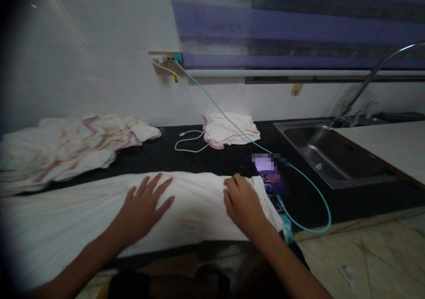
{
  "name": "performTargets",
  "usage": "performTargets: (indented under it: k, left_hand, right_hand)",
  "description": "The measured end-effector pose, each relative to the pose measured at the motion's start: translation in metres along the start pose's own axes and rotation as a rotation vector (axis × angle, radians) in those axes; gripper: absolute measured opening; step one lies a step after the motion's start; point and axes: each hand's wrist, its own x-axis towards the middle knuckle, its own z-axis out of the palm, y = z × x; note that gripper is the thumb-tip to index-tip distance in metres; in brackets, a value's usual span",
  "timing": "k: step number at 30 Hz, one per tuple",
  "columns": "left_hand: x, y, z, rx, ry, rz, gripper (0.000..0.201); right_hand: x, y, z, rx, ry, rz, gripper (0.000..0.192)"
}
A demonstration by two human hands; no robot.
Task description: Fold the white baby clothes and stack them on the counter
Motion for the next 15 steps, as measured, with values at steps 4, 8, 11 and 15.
performTargets:
  k: [4, 8, 11, 15]
  left_hand:
    - [0.032, -0.010, 0.003, -0.030, 0.028, 0.109, 0.060]
    - [0.037, -0.016, -0.004, -0.019, 0.111, 0.245, 0.054]
    - [0.023, -0.021, -0.013, -0.010, 0.171, 0.460, 0.041]
    - [0.006, -0.025, -0.026, 0.007, 0.128, 0.649, 0.021]
  right_hand:
    - [0.016, 0.008, 0.005, -0.145, -0.084, 0.064, 0.020]
    - [0.021, 0.012, 0.003, -0.170, -0.115, 0.050, 0.024]
    - [0.016, 0.015, 0.000, -0.130, -0.141, -0.011, 0.028]
    - [0.010, 0.022, 0.000, -0.107, -0.141, -0.073, 0.038]
